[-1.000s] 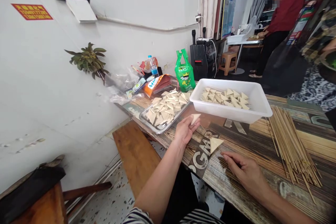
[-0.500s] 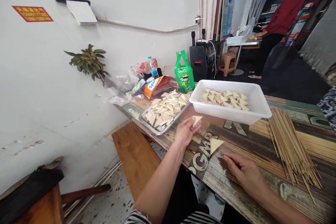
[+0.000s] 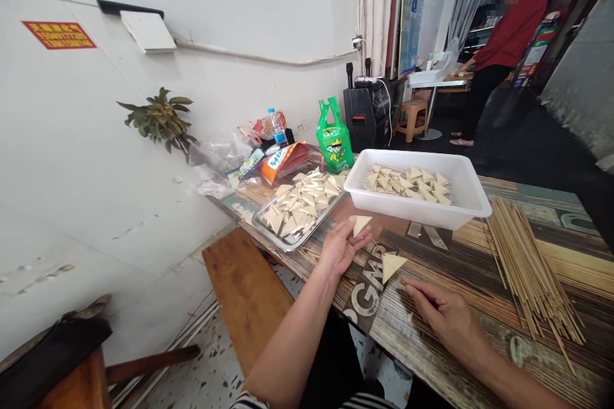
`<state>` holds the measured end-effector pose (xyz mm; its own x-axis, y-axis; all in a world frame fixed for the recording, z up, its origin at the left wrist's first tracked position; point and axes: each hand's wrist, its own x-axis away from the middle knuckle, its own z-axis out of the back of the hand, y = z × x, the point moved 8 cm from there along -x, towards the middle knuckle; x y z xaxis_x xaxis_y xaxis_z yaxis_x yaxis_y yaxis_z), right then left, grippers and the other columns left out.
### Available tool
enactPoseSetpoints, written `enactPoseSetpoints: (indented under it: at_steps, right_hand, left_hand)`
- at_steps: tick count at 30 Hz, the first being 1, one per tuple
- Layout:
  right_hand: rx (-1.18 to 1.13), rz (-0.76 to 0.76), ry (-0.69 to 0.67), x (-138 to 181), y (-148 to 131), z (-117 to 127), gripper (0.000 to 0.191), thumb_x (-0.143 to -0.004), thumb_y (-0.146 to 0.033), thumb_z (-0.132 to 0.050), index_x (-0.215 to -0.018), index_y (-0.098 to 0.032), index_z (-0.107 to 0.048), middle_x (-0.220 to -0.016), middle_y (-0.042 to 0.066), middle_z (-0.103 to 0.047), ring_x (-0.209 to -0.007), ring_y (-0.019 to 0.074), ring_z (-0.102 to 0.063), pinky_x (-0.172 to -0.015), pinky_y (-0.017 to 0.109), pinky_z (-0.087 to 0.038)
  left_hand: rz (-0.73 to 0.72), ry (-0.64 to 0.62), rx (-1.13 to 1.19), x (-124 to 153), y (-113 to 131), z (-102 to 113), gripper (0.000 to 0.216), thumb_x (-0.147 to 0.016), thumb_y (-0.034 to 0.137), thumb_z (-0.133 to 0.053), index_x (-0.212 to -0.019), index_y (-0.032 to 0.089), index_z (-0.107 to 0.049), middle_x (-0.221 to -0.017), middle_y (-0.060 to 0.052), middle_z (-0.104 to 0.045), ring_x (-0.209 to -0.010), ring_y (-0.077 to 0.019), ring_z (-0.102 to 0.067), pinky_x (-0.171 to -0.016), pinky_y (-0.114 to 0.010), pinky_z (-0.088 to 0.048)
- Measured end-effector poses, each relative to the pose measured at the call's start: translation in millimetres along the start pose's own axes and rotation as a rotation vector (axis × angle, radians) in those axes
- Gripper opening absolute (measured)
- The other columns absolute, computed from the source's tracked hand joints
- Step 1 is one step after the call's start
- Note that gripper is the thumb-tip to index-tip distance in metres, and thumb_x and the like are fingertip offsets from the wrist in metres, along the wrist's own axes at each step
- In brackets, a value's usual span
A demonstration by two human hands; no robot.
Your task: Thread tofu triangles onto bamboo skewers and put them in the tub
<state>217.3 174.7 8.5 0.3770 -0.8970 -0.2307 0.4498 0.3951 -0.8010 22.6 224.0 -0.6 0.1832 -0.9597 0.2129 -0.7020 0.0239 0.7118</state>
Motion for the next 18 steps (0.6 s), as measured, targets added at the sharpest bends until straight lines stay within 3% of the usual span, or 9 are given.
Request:
enactPoseSetpoints:
  at_steps: [18]
  right_hand:
    - [0.035, 0.052, 0.000, -0.5, 3.4, -2.5, 0.026, -0.082, -0.033, -0.049, -0.094, -0.021, -0.068, -0.094, 0.002, -0.069, -0.084, 0.0188, -0.066, -0.077, 0.030, -0.054]
  left_hand:
    - [0.041, 0.011, -0.056, 1.8, 0.2, -3.9, 0.017, -0.068, 0.020, -0.067, -0.079, 0.010, -0.058, -0.079, -0.008, -0.066, -0.075, -0.0195, -0.064, -0.080, -0.041, -0.050]
